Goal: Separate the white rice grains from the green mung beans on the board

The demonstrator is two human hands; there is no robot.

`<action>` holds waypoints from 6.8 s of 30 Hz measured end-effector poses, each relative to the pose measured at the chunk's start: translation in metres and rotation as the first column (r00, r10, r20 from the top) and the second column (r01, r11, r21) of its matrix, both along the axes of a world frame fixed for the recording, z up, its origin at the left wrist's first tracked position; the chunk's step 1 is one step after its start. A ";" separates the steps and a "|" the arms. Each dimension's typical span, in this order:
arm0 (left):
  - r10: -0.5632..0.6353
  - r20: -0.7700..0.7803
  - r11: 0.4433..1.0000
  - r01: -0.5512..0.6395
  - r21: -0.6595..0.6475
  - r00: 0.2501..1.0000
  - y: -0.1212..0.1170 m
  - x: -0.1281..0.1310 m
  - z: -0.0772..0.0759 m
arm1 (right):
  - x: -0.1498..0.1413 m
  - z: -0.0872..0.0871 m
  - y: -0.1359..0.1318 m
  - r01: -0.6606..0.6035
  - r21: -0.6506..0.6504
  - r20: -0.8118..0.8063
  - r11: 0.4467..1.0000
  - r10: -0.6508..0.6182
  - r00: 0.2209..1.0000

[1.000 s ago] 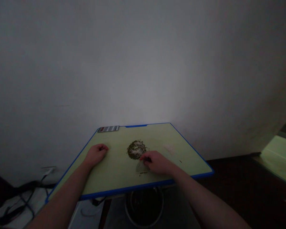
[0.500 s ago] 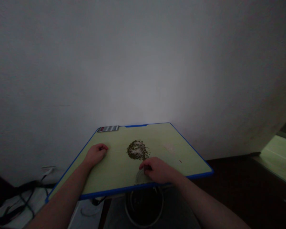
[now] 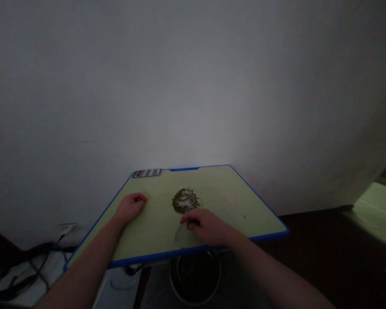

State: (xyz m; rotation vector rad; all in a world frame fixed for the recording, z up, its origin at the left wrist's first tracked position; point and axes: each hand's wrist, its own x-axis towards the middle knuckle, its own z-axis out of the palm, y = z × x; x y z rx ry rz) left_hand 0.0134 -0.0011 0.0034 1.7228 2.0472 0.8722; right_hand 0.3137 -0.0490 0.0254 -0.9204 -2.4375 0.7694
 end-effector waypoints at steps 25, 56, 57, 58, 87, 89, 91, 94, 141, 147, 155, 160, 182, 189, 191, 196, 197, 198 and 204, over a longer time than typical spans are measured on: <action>-0.008 -0.024 1.000 0.008 -0.002 1.000 -0.003 0.001 0.005 | 0.059 -0.025 0.016 0.272 -0.232 -0.210 0.934 -0.321 0.923; -0.016 0.030 1.000 0.016 0.018 0.999 -0.001 -0.002 -0.001 | 0.046 -0.024 0.027 0.538 0.012 -0.161 0.843 -0.530 0.833; -0.017 0.028 1.000 0.016 0.019 0.999 -0.001 -0.002 0.000 | 0.050 -0.025 0.028 0.554 0.011 -0.161 0.832 -0.545 0.823; -0.018 0.024 1.000 0.018 0.021 1.000 -0.001 -0.002 0.000 | 0.055 -0.026 0.030 0.570 0.010 -0.160 0.822 -0.561 0.812; -0.002 -0.007 1.000 0.002 0.018 1.000 -0.004 0.001 0.004 | 0.049 -0.016 0.030 0.527 0.013 -0.109 0.850 -0.522 0.846; 0.004 -0.009 1.000 -0.004 0.010 1.000 -0.004 0.002 0.005 | 0.053 -0.017 0.025 0.525 0.001 -0.109 0.851 -0.522 0.846; 0.005 -0.012 1.000 -0.005 0.011 1.000 -0.003 0.002 0.005 | 0.053 -0.020 0.019 0.518 -0.009 -0.111 0.855 -0.515 0.850; -0.001 -0.015 1.000 0.002 0.021 1.000 -0.001 0.001 0.004 | 0.049 -0.025 0.011 0.506 -0.014 -0.118 0.862 -0.504 0.856; -0.012 -0.008 1.000 0.013 0.021 1.000 0.000 -0.002 0.000 | 0.054 -0.026 0.015 0.569 0.032 -0.090 0.822 -0.564 0.821; -0.016 -0.017 1.000 0.017 0.021 1.000 0.001 -0.004 -0.002 | 0.061 -0.026 0.020 0.603 0.028 -0.088 0.797 -0.599 0.796; 0.000 -0.021 1.000 0.001 0.011 1.000 0.000 -0.002 0.000 | 0.055 -0.024 0.017 0.560 0.023 -0.102 0.828 -0.556 0.825; -0.008 -0.005 1.000 0.008 0.006 1.000 -0.002 0.001 0.004 | 0.049 -0.024 0.014 0.534 0.018 -0.106 0.845 -0.529 0.842; 0.008 0.004 1.000 -0.008 0.019 1.000 -0.003 0.003 0.006 | 0.057 -0.027 0.018 0.555 0.012 -0.091 0.832 -0.552 0.829; 0.003 0.002 1.000 -0.003 0.022 1.000 -0.004 0.003 0.006 | 0.047 -0.029 0.016 0.541 0.019 -0.096 0.841 -0.537 0.838; 0.007 -0.003 1.000 -0.007 0.020 1.000 -0.003 0.002 0.006 | 0.053 -0.029 0.019 0.569 0.022 -0.089 0.822 -0.566 0.820; -0.007 0.012 1.000 0.007 0.017 1.000 -0.002 0.001 0.004 | 0.068 -0.027 0.023 0.621 0.030 -0.081 0.783 -0.617 0.783; -0.009 0.010 1.000 0.009 0.015 1.000 -0.002 0.000 0.004 | 0.068 -0.027 0.022 0.620 0.031 -0.081 0.784 -0.616 0.784; -0.011 0.007 1.000 0.011 0.015 1.000 -0.002 0.000 0.004 | 0.066 -0.026 0.022 0.615 0.033 -0.080 0.788 -0.611 0.787; -0.022 0.010 1.000 0.022 0.003 1.000 -0.002 0.000 0.004 | 0.051 -0.025 0.020 0.581 0.044 -0.082 0.813 -0.577 0.813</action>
